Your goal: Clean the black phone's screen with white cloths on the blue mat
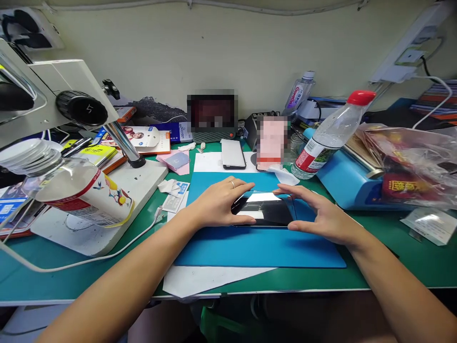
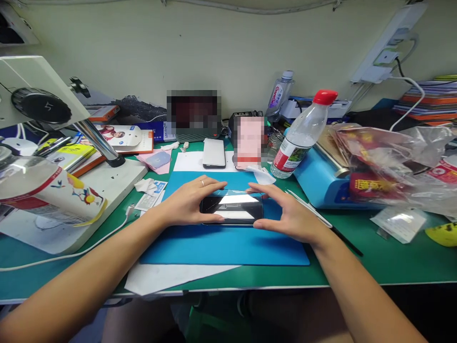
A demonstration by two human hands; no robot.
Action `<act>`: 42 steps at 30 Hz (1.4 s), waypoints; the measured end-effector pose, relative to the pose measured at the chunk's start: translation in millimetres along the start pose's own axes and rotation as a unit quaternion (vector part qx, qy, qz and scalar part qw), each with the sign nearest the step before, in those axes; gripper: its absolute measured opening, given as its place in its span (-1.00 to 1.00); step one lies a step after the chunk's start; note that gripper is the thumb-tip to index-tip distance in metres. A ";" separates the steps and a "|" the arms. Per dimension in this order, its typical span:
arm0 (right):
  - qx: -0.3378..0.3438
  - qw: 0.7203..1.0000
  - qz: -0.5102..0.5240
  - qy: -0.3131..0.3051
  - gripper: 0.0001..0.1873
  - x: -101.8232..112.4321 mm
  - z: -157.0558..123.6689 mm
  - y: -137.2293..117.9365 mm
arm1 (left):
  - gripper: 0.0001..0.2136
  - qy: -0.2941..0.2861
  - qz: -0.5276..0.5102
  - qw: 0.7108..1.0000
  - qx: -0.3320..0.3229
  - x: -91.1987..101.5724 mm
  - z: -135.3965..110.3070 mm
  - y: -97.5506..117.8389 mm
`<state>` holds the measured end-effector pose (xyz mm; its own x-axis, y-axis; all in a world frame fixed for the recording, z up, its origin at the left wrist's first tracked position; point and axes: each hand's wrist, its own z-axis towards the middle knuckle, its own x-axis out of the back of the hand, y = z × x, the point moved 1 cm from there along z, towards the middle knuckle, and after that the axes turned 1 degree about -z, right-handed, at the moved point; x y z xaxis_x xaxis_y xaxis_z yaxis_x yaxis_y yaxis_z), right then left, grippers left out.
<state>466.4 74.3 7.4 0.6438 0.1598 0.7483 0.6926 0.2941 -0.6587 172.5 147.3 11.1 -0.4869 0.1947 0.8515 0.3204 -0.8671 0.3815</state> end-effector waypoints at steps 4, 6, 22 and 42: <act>-0.013 0.999 -0.029 -0.001 -0.08 0.3 0.0 -0.6 | -0.27 -0.009 0.027 0.999 0.033 -2.4 -0.3 4.5; -0.014 0.999 -0.041 0.002 -0.08 0.3 0.1 -2.2 | -0.26 -0.019 0.036 0.998 0.050 -3.9 -0.4 8.2; 0.007 0.995 -0.099 -0.009 -0.16 0.3 5.5 0.8 | -0.29 -0.157 0.011 0.984 0.088 31.7 -7.4 -3.7; 0.006 0.992 -0.123 -0.021 -0.18 0.9 5.8 1.7 | -0.42 -0.156 0.029 0.984 0.079 27.2 -6.7 0.0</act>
<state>466.3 80.4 7.5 0.4420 0.1203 0.8889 0.8227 0.3405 -0.4551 153.8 149.5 31.8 -0.1996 0.2997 0.9329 0.4751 -0.8031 0.3596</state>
